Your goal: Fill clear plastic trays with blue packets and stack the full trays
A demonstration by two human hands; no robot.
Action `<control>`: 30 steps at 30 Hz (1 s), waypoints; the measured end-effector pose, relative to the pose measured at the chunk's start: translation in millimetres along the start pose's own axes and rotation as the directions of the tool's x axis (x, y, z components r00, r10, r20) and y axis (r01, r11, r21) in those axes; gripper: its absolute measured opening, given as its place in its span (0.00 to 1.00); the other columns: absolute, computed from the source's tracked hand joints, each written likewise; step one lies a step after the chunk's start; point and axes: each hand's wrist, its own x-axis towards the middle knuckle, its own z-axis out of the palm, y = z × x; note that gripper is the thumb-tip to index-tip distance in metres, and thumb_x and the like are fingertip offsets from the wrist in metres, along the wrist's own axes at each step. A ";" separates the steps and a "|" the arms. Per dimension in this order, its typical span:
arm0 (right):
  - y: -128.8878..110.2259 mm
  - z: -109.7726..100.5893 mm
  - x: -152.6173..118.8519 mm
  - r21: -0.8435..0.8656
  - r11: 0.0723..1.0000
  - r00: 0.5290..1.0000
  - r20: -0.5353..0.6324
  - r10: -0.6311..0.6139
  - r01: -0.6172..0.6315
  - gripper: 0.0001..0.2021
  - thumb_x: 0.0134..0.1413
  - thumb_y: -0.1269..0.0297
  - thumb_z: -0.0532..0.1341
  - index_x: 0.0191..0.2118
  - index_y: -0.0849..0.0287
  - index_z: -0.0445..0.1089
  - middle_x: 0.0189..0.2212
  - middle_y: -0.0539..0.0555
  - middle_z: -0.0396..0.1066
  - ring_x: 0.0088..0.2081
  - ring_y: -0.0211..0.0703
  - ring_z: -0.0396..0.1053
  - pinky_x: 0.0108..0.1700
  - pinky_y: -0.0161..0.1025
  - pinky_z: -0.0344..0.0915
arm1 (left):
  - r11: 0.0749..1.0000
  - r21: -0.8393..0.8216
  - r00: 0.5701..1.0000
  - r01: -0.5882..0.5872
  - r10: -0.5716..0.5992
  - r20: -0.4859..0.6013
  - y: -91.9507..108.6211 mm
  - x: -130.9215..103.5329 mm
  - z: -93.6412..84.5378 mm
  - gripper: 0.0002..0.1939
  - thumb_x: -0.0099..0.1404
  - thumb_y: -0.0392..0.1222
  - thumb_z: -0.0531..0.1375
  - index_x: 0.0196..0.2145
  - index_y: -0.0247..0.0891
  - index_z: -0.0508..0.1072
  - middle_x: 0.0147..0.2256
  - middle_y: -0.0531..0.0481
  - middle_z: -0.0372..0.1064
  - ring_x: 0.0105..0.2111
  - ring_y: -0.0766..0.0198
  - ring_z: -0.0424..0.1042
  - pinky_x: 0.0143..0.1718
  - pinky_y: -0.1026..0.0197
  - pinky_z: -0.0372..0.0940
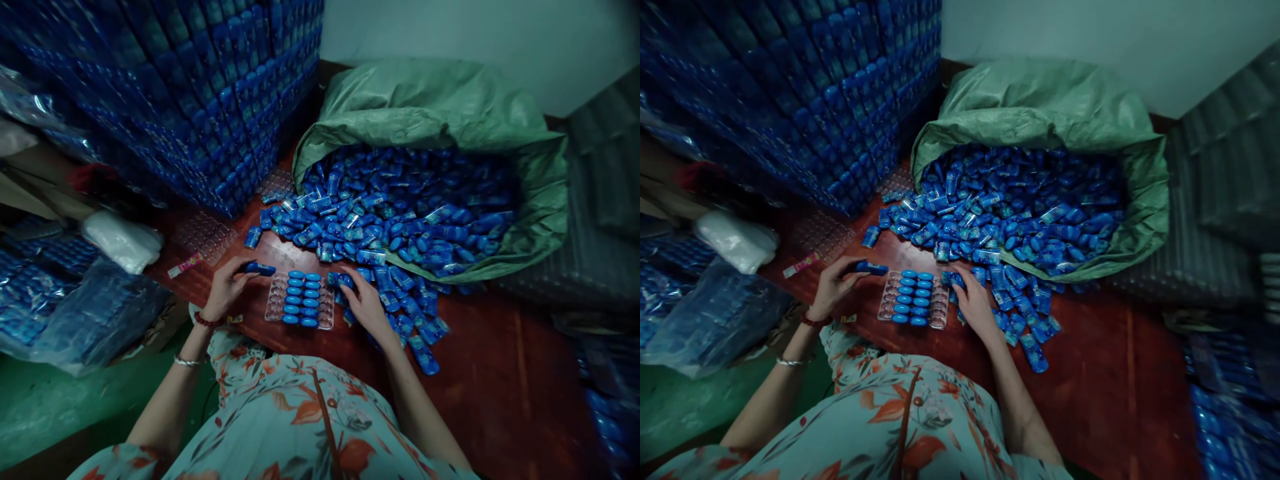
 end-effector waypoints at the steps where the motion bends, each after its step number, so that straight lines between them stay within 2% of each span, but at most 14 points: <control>1: 0.7 0.6 1.1 -0.005 1.000 1.000 0.010 0.005 -0.005 0.20 0.59 0.60 0.49 0.56 0.58 0.59 0.52 0.58 0.65 0.52 0.47 0.63 0.53 0.47 0.59 | 1.000 -0.005 0.999 -0.030 0.030 0.034 5.6 -1.0 3.3 0.14 0.61 0.47 0.57 0.43 0.38 0.70 0.40 0.46 0.71 0.40 0.58 0.70 0.44 0.55 0.66; 3: 1.1 1.6 2.0 -0.018 0.999 0.999 0.029 0.027 -0.027 0.20 0.58 0.61 0.50 0.55 0.58 0.60 0.51 0.58 0.66 0.51 0.47 0.65 0.52 0.47 0.60 | 0.996 0.011 0.992 -0.086 0.085 0.092 11.7 -2.6 10.7 0.13 0.63 0.43 0.54 0.45 0.38 0.69 0.41 0.45 0.70 0.42 0.59 0.70 0.45 0.55 0.65; 7: -2.8 3.2 0.8 -0.044 0.999 0.999 0.038 0.002 0.000 0.19 0.60 0.61 0.48 0.54 0.58 0.61 0.50 0.57 0.67 0.50 0.46 0.65 0.53 0.46 0.60 | 0.979 0.064 0.971 -0.192 0.180 0.157 10.5 -2.6 21.9 0.13 0.65 0.39 0.52 0.47 0.37 0.66 0.42 0.44 0.69 0.42 0.60 0.69 0.45 0.56 0.65; 10: -4.5 3.3 -0.6 -0.018 1.000 0.999 0.031 -0.016 0.017 0.17 0.59 0.61 0.49 0.51 0.57 0.65 0.48 0.56 0.69 0.49 0.44 0.66 0.52 0.43 0.60 | 0.963 0.082 0.948 -0.255 0.232 0.218 8.8 -1.7 24.8 0.14 0.65 0.38 0.51 0.49 0.37 0.65 0.42 0.44 0.68 0.42 0.60 0.69 0.45 0.56 0.65; 13: -0.3 0.8 -2.1 -0.008 1.000 0.995 0.097 0.001 0.000 0.17 0.56 0.61 0.54 0.51 0.56 0.66 0.47 0.55 0.70 0.45 0.45 0.69 0.48 0.43 0.63 | 0.941 0.124 0.916 -0.316 0.268 0.299 8.2 -2.4 24.7 0.16 0.66 0.35 0.49 0.50 0.37 0.65 0.42 0.42 0.68 0.43 0.59 0.68 0.45 0.55 0.65; 16: 7.6 -2.8 -3.9 -0.037 0.999 0.990 0.141 0.019 -0.014 0.19 0.53 0.62 0.56 0.52 0.55 0.64 0.46 0.54 0.71 0.40 0.45 0.70 0.43 0.42 0.65 | 0.922 0.137 0.907 -0.361 0.313 0.283 6.9 -2.8 23.5 0.15 0.65 0.35 0.52 0.50 0.38 0.64 0.43 0.43 0.68 0.44 0.59 0.67 0.45 0.55 0.65; 19: 12.4 -3.2 -3.9 -0.072 0.997 0.997 0.077 0.030 -0.024 0.17 0.56 0.58 0.54 0.50 0.56 0.66 0.40 0.54 0.73 0.36 0.44 0.71 0.39 0.39 0.65 | 0.920 0.144 0.916 -0.364 0.325 0.236 5.1 0.2 23.2 0.14 0.65 0.37 0.53 0.49 0.39 0.65 0.42 0.44 0.68 0.42 0.60 0.68 0.44 0.56 0.65; 22: 8.5 0.9 -1.6 -0.181 0.980 0.996 0.011 0.085 -0.081 0.16 0.59 0.54 0.51 0.47 0.56 0.67 0.34 0.53 0.74 0.33 0.44 0.71 0.34 0.36 0.62 | 0.911 0.146 0.904 -0.385 0.341 0.257 3.3 5.3 24.5 0.14 0.66 0.34 0.50 0.49 0.38 0.65 0.41 0.44 0.68 0.42 0.61 0.67 0.42 0.58 0.65; 25: -2.5 5.9 1.6 -0.394 0.911 0.990 0.014 0.140 -0.123 0.16 0.62 0.53 0.48 0.44 0.55 0.67 0.30 0.53 0.73 0.31 0.44 0.71 0.30 0.34 0.58 | 0.879 0.193 0.872 -0.436 0.359 0.333 3.3 8.9 25.4 0.15 0.66 0.31 0.48 0.49 0.36 0.65 0.42 0.42 0.67 0.42 0.60 0.65 0.42 0.58 0.64; 27: -10.8 7.1 4.2 -0.529 0.843 0.989 0.043 0.142 -0.099 0.16 0.63 0.53 0.47 0.43 0.55 0.66 0.31 0.54 0.72 0.33 0.43 0.70 0.29 0.33 0.55 | 0.853 0.247 0.854 -0.460 0.348 0.387 5.6 10.6 24.9 0.16 0.66 0.30 0.47 0.49 0.35 0.65 0.42 0.42 0.66 0.42 0.60 0.64 0.42 0.59 0.64; 30: -23.3 4.2 10.6 -0.658 0.753 0.986 0.131 0.103 0.009 0.14 0.63 0.55 0.47 0.42 0.56 0.65 0.37 0.56 0.70 0.38 0.44 0.68 0.30 0.34 0.54 | 0.826 0.305 0.831 -0.475 0.307 0.464 12.7 15.2 23.7 0.15 0.65 0.29 0.47 0.47 0.36 0.66 0.40 0.43 0.66 0.40 0.60 0.64 0.41 0.59 0.63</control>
